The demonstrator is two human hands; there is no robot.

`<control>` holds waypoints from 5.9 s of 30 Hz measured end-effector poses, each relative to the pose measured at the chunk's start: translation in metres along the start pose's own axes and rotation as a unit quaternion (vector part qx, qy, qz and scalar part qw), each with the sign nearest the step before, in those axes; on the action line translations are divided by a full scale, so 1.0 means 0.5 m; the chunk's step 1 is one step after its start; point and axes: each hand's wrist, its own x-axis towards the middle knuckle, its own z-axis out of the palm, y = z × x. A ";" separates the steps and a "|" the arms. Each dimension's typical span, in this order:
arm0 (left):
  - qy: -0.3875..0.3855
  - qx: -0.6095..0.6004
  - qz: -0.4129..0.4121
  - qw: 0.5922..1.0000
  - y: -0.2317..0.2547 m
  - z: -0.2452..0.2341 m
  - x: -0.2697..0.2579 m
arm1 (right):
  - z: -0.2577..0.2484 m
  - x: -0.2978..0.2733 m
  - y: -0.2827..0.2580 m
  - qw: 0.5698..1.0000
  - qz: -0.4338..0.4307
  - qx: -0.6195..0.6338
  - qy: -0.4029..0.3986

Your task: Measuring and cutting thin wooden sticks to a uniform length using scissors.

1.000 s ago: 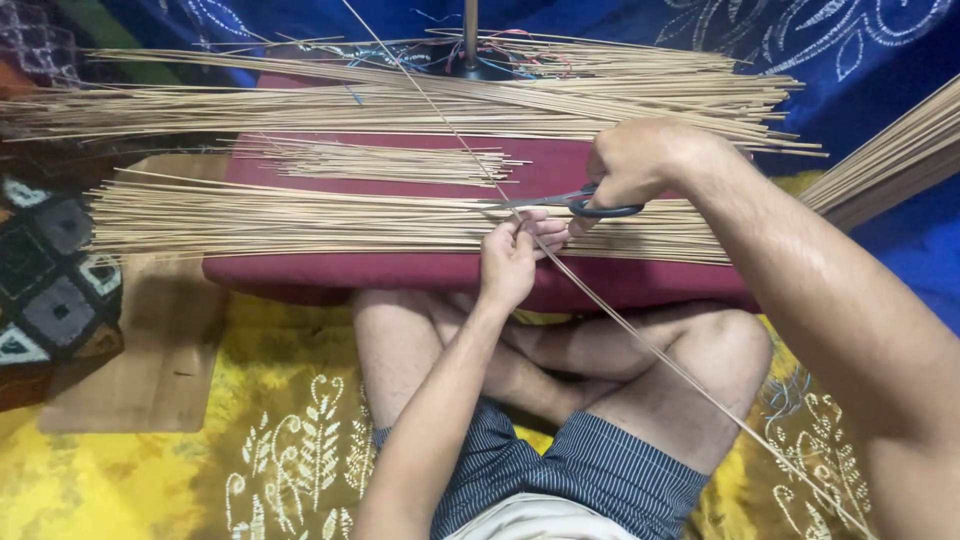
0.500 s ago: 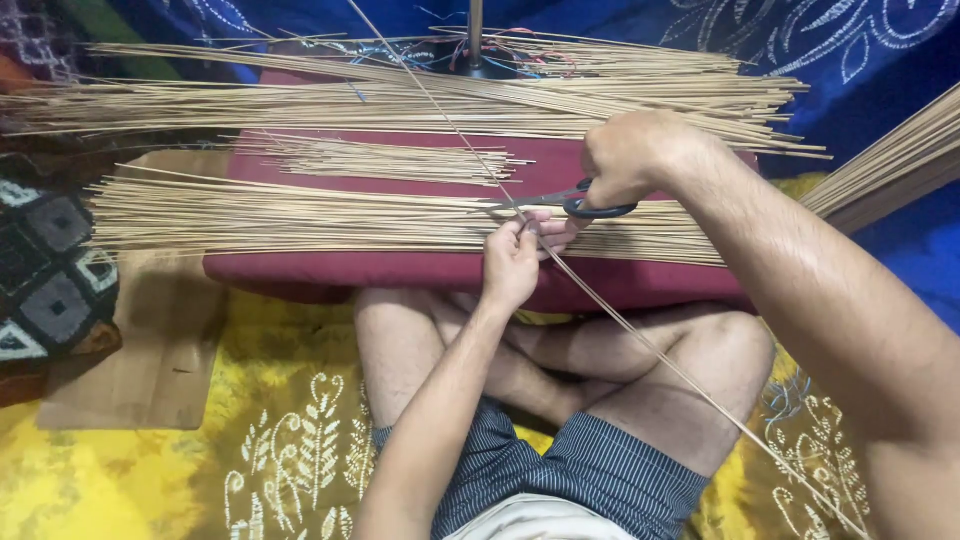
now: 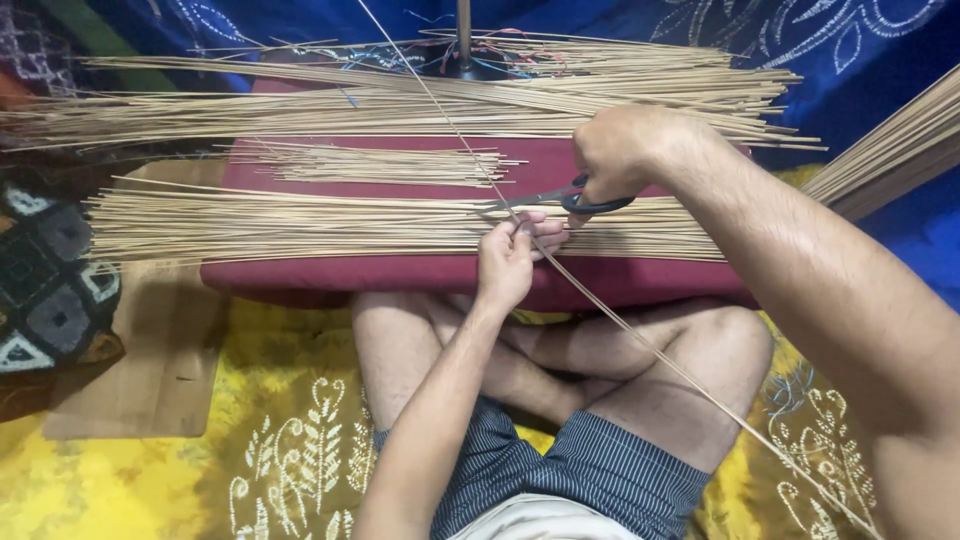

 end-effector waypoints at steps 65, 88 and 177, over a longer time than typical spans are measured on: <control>0.116 -0.059 0.012 0.991 0.217 -0.253 0.067 | 0.257 -0.115 0.005 0.880 -0.076 0.461 0.083; -0.145 0.705 0.263 0.643 0.232 -0.056 -0.028 | 0.263 -0.116 -0.015 0.926 -0.127 0.284 0.216; -0.132 0.698 0.253 0.657 0.184 -0.061 0.034 | 0.578 -0.106 0.275 0.638 0.202 0.621 0.407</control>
